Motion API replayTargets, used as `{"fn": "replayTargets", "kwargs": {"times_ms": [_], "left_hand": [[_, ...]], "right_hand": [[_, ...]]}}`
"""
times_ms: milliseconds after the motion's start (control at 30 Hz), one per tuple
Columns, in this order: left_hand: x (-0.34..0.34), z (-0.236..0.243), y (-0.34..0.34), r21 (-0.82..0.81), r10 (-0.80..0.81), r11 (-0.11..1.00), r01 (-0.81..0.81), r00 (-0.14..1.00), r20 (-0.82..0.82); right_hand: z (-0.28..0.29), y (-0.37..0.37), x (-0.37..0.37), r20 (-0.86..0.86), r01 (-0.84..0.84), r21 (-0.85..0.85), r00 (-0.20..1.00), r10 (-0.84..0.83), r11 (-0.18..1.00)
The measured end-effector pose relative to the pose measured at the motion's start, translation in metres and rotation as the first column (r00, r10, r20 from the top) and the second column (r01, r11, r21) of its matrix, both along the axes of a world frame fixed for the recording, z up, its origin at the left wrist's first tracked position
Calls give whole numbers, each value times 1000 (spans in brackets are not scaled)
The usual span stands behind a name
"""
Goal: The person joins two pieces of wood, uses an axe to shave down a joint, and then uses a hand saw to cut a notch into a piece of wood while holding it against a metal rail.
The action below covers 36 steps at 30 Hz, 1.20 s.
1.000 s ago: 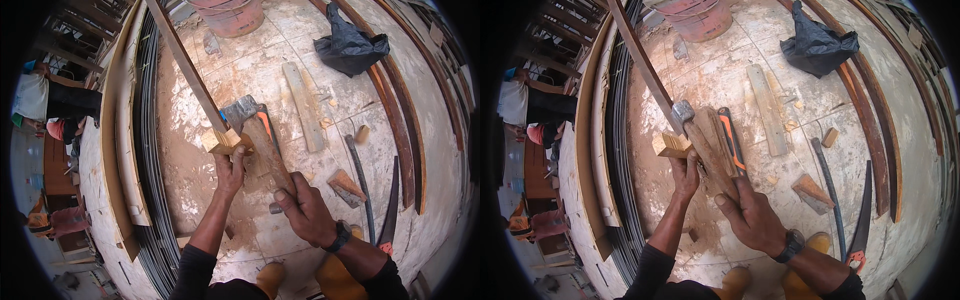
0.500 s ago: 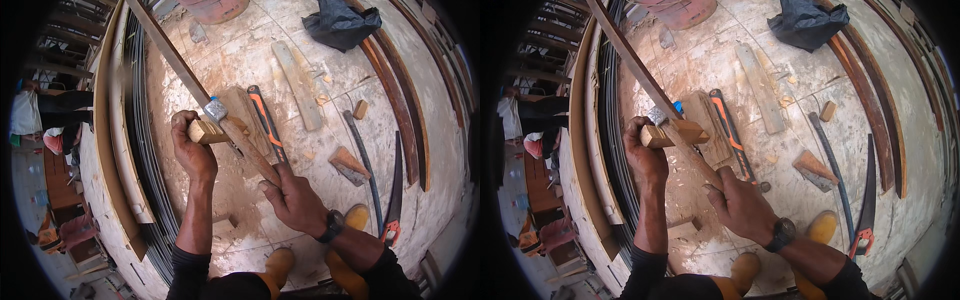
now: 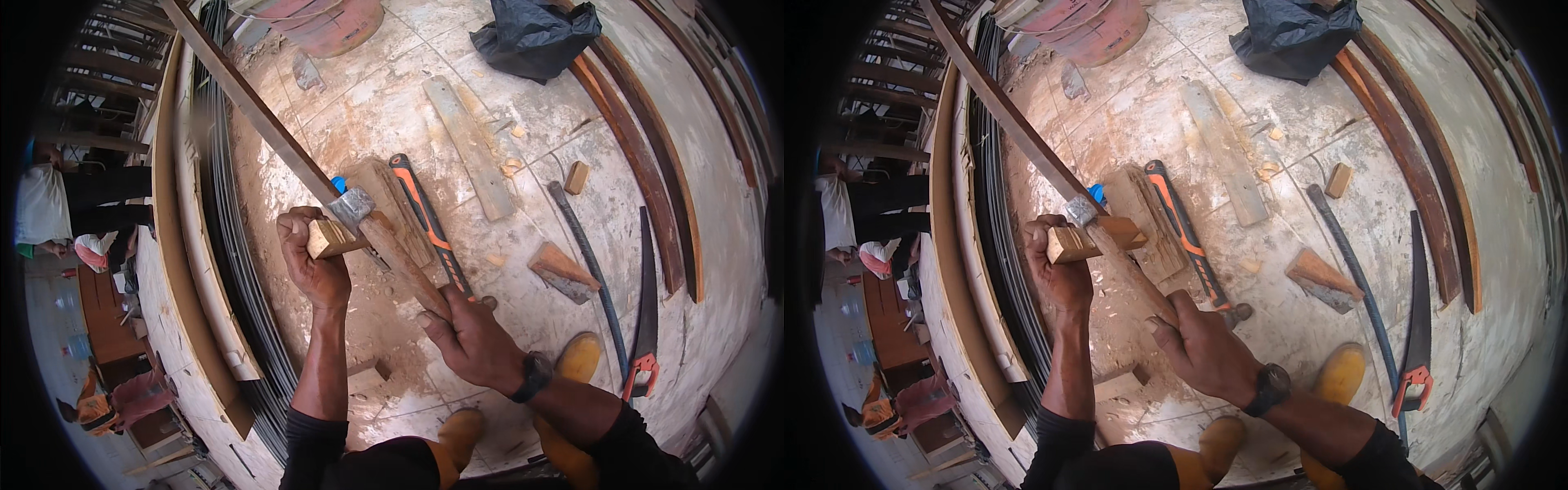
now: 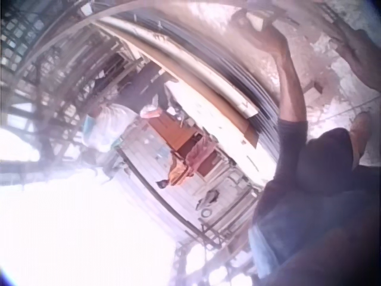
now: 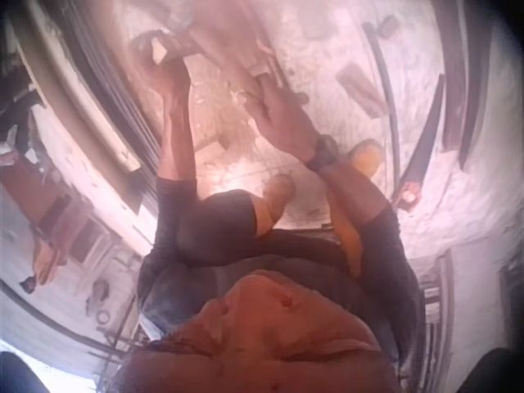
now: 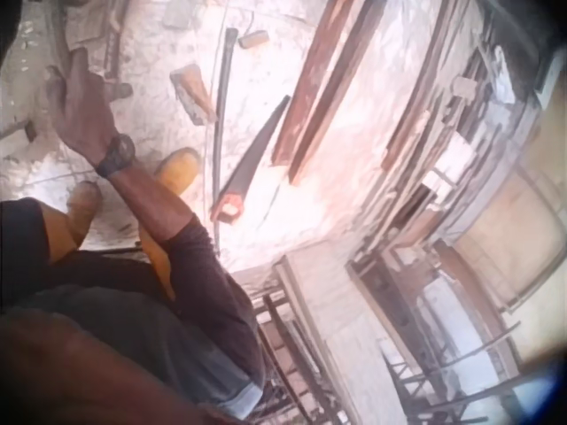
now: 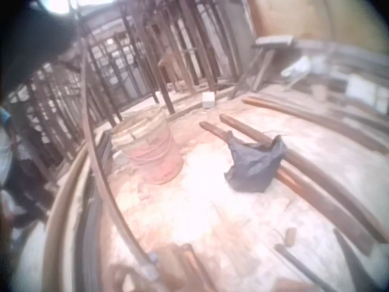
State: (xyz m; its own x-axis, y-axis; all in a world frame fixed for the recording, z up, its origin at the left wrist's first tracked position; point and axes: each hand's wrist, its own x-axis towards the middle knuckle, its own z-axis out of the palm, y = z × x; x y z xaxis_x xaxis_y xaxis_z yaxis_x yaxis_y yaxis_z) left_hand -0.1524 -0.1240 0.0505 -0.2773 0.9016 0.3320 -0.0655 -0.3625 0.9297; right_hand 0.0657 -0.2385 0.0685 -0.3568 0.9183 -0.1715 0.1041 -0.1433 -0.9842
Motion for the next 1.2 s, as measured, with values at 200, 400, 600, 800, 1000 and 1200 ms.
{"fn": "replayTargets", "kwargs": {"times_ms": [200,400,600,800,1000,1200], "left_hand": [[14,-7,8,99,77,992,-78,997,19],[8,-9,14,97,125,987,-125,992,6],[16,-18,19,54,74,995,-80,992,98],[15,-3,25,79,258,966,-248,952,-165],[5,-27,25,215,-108,974,64,973,203],[33,-8,28,54,264,965,-259,942,-206]], "right_hand": [[-2,-1,2,-36,28,-15,999,-28,999],[51,8,9,-291,228,49,935,-205,972],[14,2,-7,-163,49,-29,985,-53,998],[77,2,12,-225,323,213,935,-275,922],[40,6,6,-142,46,-88,988,-58,995],[36,5,1,-185,200,97,966,-180,975]]}}
